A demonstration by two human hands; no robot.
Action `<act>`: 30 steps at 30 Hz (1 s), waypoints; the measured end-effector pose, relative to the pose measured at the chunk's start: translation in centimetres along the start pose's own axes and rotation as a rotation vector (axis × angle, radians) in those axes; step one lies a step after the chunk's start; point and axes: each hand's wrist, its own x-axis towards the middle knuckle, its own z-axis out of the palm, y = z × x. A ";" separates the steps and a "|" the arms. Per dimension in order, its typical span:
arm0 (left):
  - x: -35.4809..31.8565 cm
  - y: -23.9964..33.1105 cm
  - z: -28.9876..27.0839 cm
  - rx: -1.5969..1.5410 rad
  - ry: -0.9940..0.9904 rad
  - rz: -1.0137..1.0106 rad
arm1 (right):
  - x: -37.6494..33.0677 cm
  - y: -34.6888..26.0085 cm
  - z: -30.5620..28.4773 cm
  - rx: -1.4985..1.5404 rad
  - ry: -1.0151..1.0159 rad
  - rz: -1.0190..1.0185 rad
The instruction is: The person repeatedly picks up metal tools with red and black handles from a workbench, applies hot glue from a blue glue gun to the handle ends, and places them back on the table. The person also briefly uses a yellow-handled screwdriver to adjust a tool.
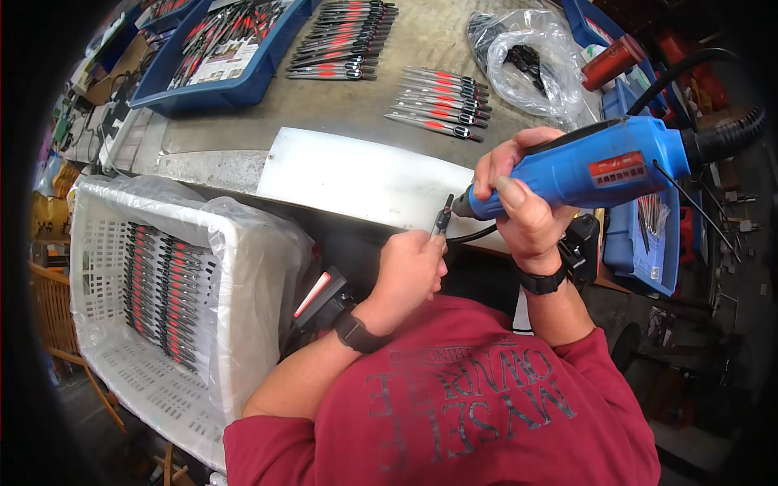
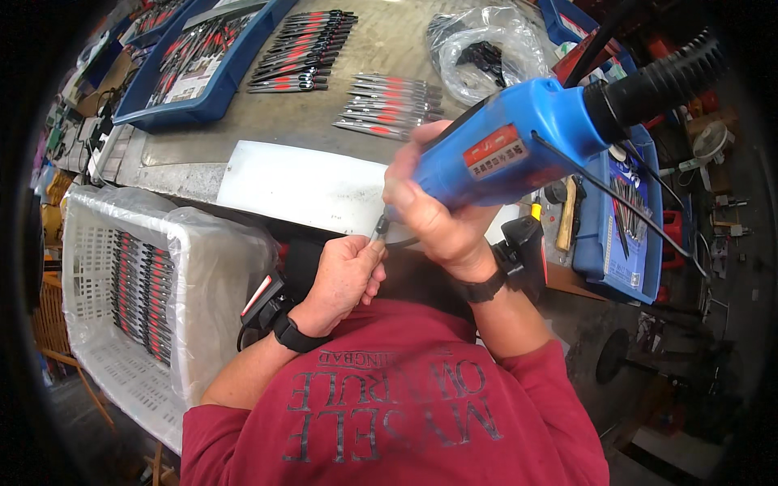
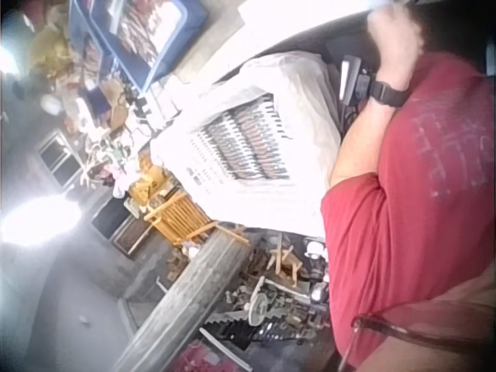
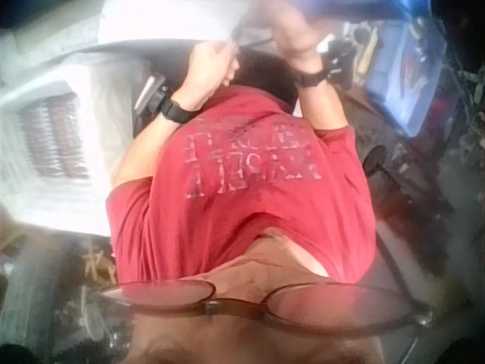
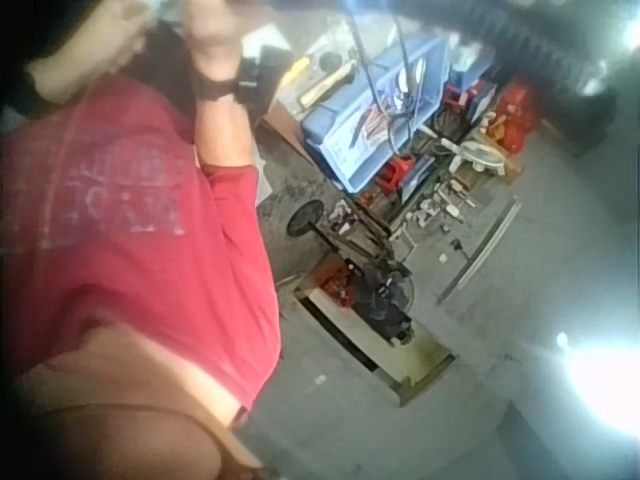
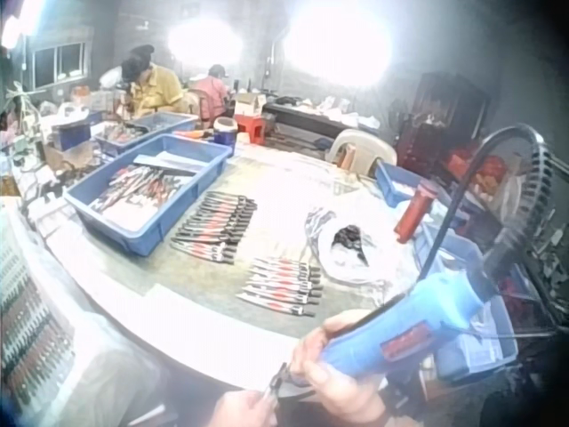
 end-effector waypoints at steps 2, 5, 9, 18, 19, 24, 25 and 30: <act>0.0 -0.1 0.0 -0.006 -0.002 0.005 | -0.2 0.0 0.1 -0.105 -0.006 0.021; 0.0 0.0 0.0 -0.006 0.000 0.010 | -0.1 0.4 0.5 -0.180 -0.041 -0.033; -0.1 -0.2 -0.1 0.009 0.022 0.040 | 0.1 0.7 1.1 -0.244 -0.104 -0.012; 0.2 -0.2 0.0 -0.029 0.063 0.020 | 1.3 1.8 1.5 -0.361 -0.200 0.110; 0.1 -0.3 0.0 -0.074 0.059 0.005 | 1.2 1.8 1.5 -0.381 -0.214 0.100; 0.1 -0.2 -0.2 -0.015 0.014 0.058 | 1.0 1.2 0.9 -0.337 -0.196 0.107; 0.1 -0.1 -0.2 -0.018 0.001 0.024 | 0.8 1.0 0.8 -0.258 -0.155 0.062; -0.3 0.9 -0.6 0.008 -0.034 -0.021 | 0.1 -0.8 -0.5 0.066 0.107 -0.081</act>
